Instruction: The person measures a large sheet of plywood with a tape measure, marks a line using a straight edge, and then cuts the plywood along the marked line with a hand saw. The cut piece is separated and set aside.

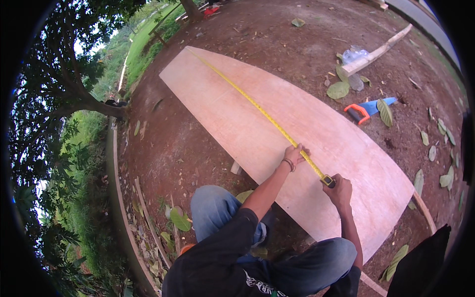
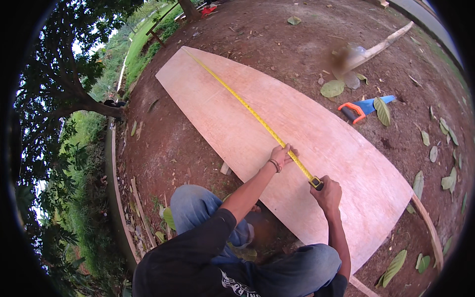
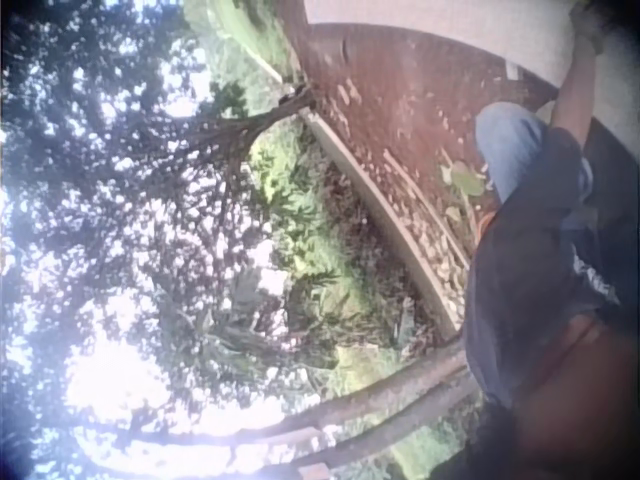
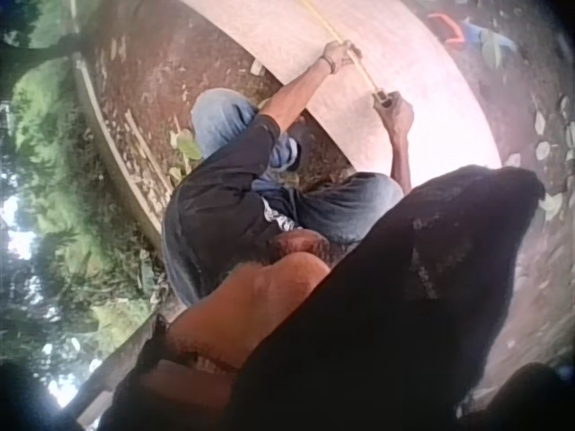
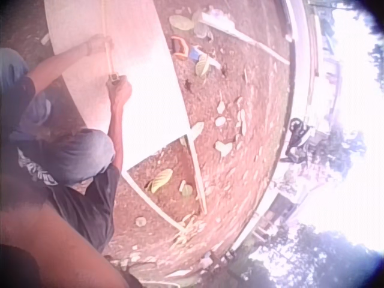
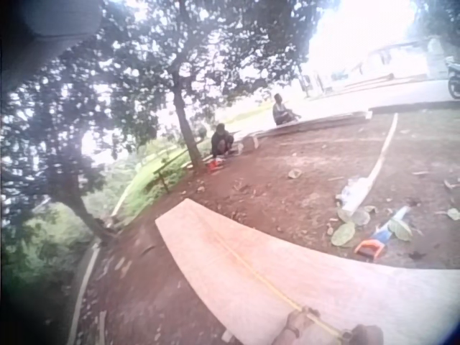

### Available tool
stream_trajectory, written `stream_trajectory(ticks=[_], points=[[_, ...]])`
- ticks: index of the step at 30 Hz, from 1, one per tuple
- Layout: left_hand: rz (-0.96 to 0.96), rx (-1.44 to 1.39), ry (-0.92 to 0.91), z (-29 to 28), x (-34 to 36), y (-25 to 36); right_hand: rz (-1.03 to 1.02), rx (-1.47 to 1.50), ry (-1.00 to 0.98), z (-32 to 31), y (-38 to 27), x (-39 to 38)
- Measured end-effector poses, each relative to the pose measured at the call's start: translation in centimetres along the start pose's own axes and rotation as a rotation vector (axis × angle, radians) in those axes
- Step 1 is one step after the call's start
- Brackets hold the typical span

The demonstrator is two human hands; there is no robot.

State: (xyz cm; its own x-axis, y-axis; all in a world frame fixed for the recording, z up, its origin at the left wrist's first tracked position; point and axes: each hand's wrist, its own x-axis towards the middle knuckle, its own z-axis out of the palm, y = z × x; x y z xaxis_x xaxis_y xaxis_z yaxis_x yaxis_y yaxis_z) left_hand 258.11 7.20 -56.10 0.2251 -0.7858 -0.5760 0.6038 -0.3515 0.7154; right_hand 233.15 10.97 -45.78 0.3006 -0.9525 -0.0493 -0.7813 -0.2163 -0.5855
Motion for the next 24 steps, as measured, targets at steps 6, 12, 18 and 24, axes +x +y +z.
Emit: stream_trajectory(ticks=[6,12,18,24], points=[[0.024,0.027,-0.092,2.5,0.5,2.7,0.022,0.065,-0.011,-2.3,1.5,2.5],[-0.197,0.464,-0.226,4.0,2.4,4.0,0.122,-0.084,-0.073,-4.0,5.0,6.5],[0.278,1.316,-0.497,13.7,4.5,5.1,0.306,-0.149,0.078,-8.8,12.7,6.1],[0.974,1.211,-0.606,20.1,7.8,0.0,0.583,-0.320,0.109,-13.7,17.7,4.3]])
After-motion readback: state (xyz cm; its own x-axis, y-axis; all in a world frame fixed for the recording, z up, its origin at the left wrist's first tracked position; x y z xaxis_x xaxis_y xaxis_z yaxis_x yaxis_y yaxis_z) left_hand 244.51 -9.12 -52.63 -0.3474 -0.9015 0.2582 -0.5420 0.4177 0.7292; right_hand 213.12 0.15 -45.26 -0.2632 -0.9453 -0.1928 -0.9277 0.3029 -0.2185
